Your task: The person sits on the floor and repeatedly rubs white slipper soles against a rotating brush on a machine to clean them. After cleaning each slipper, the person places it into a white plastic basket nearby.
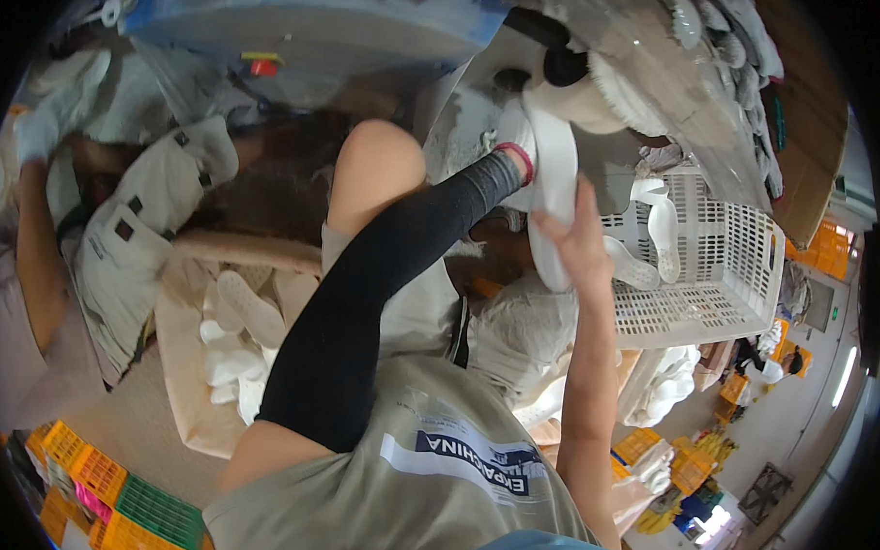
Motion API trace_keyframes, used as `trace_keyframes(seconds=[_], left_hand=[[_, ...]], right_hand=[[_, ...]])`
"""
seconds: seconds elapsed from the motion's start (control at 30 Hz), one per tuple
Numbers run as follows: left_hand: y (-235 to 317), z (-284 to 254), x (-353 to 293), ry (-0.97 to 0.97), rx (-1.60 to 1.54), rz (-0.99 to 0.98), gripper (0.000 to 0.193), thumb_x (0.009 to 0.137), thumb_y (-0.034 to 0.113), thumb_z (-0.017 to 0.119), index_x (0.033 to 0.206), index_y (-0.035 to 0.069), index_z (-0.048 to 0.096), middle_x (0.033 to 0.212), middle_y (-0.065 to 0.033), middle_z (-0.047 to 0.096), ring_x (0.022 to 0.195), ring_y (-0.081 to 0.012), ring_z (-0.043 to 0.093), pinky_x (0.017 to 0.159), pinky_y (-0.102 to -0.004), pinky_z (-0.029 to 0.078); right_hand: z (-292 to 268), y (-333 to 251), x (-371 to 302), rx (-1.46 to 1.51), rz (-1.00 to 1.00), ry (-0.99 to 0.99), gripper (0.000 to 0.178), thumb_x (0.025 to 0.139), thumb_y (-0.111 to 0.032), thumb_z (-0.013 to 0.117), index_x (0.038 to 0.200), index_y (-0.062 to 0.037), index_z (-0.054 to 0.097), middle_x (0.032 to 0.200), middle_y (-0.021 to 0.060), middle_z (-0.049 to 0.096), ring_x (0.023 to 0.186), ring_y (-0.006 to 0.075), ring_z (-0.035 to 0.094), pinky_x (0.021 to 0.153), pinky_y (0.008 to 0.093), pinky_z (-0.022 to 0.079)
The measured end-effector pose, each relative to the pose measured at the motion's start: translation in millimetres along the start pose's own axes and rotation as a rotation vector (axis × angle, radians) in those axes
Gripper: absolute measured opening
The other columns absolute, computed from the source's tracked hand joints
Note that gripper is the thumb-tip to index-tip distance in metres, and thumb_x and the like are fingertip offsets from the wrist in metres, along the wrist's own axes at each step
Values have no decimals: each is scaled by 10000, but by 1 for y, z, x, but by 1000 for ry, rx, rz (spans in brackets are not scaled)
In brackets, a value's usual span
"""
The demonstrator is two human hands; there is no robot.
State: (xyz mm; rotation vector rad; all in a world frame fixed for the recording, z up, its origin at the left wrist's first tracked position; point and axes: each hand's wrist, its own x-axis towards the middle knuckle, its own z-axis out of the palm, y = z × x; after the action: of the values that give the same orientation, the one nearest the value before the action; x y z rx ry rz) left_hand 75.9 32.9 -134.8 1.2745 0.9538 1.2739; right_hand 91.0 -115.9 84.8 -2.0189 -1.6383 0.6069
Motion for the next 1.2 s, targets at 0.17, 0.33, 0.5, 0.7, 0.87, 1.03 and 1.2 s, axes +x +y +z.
trace_keyframes(seconds=[0.17,0.33,0.5,0.7,0.87,1.03,1.2], left_hand=[[49,-25,15,-90,-518,-396,455,1048,442,446,1215,72,651,1192,-131,688,1063,-270,646,952,-413,504],[67,-21,-55,-204,-528,-289,466,1051,452,436,1238,77,640,1211,-130,681,1076,-272,644,966,-415,503],[52,-31,-23,-156,-635,-446,478,1055,462,426,1262,81,630,1231,-129,675,1090,-275,643,979,-416,503],[51,-30,-12,-192,-803,-516,493,1060,473,415,1290,87,617,1253,-128,667,1106,-278,641,996,-418,502],[56,-34,-1,-199,-833,-547,506,1064,483,405,1314,92,606,1273,-127,661,1119,-281,640,1009,-420,502],[77,-43,16,-233,-848,-587,519,1068,493,395,1337,97,596,1292,-126,655,1133,-283,639,1023,-422,501],[103,-46,-42,-258,-1066,-641,533,1072,502,385,1361,102,585,1311,-125,648,1146,-286,637,1036,-424,501]], right_hand=[[-16,-34,8,-95,-112,170,282,824,-74,683,1036,48,543,793,327,661,786,543,640,651,545,522],[-27,-29,-59,-326,-395,288,375,840,-169,737,1127,-4,560,772,280,672,728,479,662,683,508,532],[12,21,-36,-73,-185,419,195,871,-72,727,969,-6,571,744,250,661,701,468,664,604,499,523],[72,36,55,90,-117,548,251,892,-168,741,1022,23,643,818,249,701,716,403,706,644,408,546],[68,33,43,380,-69,406,388,831,-159,756,1165,19,669,1006,236,737,937,270,729,829,401,549],[23,24,43,494,182,21,614,772,-172,768,1311,55,583,1211,208,678,1124,305,647,977,411,493],[-3,39,-51,688,-59,24,568,757,-154,801,1254,43,609,1113,150,669,1054,186,619,922,335,496]])
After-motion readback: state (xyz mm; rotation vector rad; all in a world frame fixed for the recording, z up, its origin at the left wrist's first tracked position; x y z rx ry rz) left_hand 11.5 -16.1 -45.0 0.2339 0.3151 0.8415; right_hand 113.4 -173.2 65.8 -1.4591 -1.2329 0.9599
